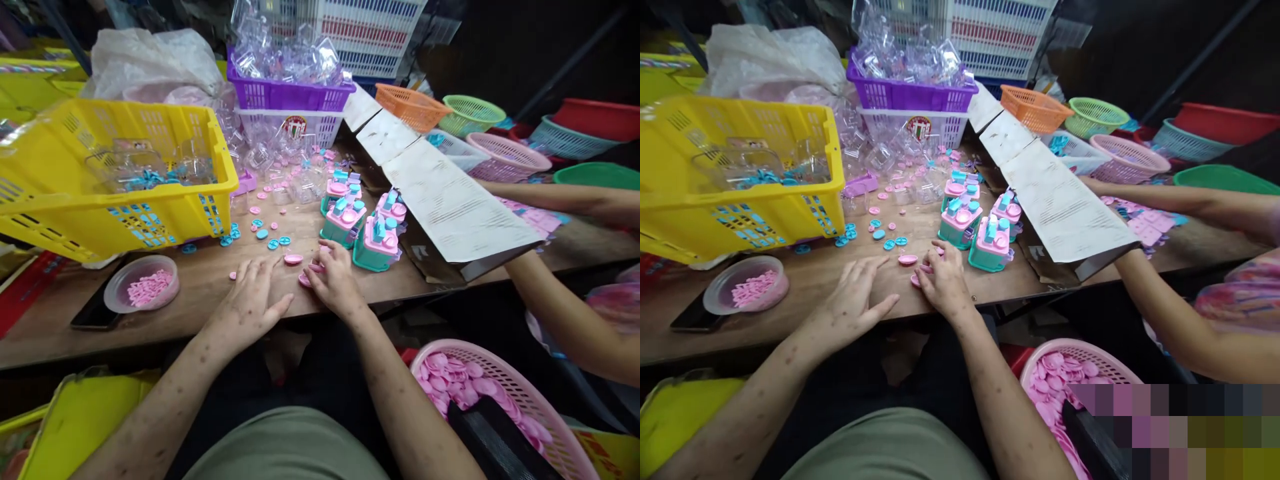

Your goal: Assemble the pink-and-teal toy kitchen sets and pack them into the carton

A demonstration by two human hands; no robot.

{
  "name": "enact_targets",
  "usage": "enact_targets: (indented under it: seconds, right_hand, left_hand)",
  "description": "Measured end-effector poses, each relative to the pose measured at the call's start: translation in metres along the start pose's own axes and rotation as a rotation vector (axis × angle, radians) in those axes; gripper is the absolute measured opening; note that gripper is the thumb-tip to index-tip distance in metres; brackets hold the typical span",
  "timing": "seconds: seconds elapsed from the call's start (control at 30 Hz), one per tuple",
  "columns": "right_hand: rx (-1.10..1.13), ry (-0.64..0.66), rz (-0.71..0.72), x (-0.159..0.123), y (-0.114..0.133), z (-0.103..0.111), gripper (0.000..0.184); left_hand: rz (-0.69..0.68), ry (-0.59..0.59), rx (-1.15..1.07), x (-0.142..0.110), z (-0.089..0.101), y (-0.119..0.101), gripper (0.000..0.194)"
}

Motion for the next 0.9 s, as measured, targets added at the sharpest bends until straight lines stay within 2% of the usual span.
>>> enact_targets:
  seconds: [0.03, 0.1, 0.17, 0.2, 0.23, 0.27, 0.37, 0.43, 0.6, 0.7, 0.8, 0.9]
  right_hand:
    - [-0.029, 0.034, -0.026, 0.006, 0.001, -0.009, 0.020]
    - [-0.086, 0.093, -0.073, 0.015, 0.006, -0.025, 0.047]
    - [-0.133, 0.139, -0.078, 0.019, 0.015, -0.035, 0.074]
    - [-0.146, 0.159, -0.062, 0.021, 0.019, -0.038, 0.080]
    - [-0.144, 0.175, -0.038, 0.022, 0.023, -0.041, 0.079]
    - [-0.130, 0.183, -0.014, 0.022, 0.026, -0.042, 0.070]
    - [-0.062, 0.166, 0.033, 0.025, 0.027, -0.043, 0.026]
    - [-0.042, 0.150, 0.044, 0.027, 0.025, -0.043, 0.011]
    - [0.020, 0.104, 0.055, 0.031, 0.020, -0.039, 0.004]
    - [0.042, 0.062, 0.031, 0.034, 0.016, -0.032, 0.010]
    - [0.067, 0.009, -0.030, 0.039, 0.013, -0.017, 0.022]
    - [0.199, 0.008, -0.072, 0.050, 0.012, 0.010, 0.030]
  left_hand:
    - [-0.019, 0.009, 0.004, 0.001, -0.004, 0.004, 0.067]
    - [-0.058, 0.004, -0.004, 0.002, -0.006, 0.009, 0.062]
    - [-0.092, -0.032, -0.018, 0.001, -0.004, 0.013, 0.054]
    - [-0.104, -0.055, -0.024, 0.001, -0.002, 0.016, 0.050]
    - [-0.112, -0.080, -0.027, 0.000, 0.000, 0.018, 0.046]
    - [-0.117, -0.109, -0.028, 0.000, 0.002, 0.021, 0.042]
    - [-0.137, -0.222, -0.030, 0.003, 0.008, 0.027, 0.033]
    - [-0.158, -0.291, -0.038, 0.006, 0.011, 0.029, 0.028]
    - [-0.162, -0.352, -0.074, 0.013, 0.013, 0.034, 0.024]
    - [-0.144, -0.340, -0.141, 0.010, 0.011, 0.043, 0.023]
    - [-0.115, -0.343, -0.225, -0.002, 0.004, 0.057, 0.023]
    - [-0.120, -0.386, -0.270, -0.012, -0.004, 0.077, 0.020]
Point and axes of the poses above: each hand's wrist, its own x-axis towards the middle knuckle, its own z-axis out of the back of the hand, y = z × x, the point moved 4 cm from there along x, towards the middle knuckle, and after that the axes turned 14 degrees about -x, right-handed, at the moved point
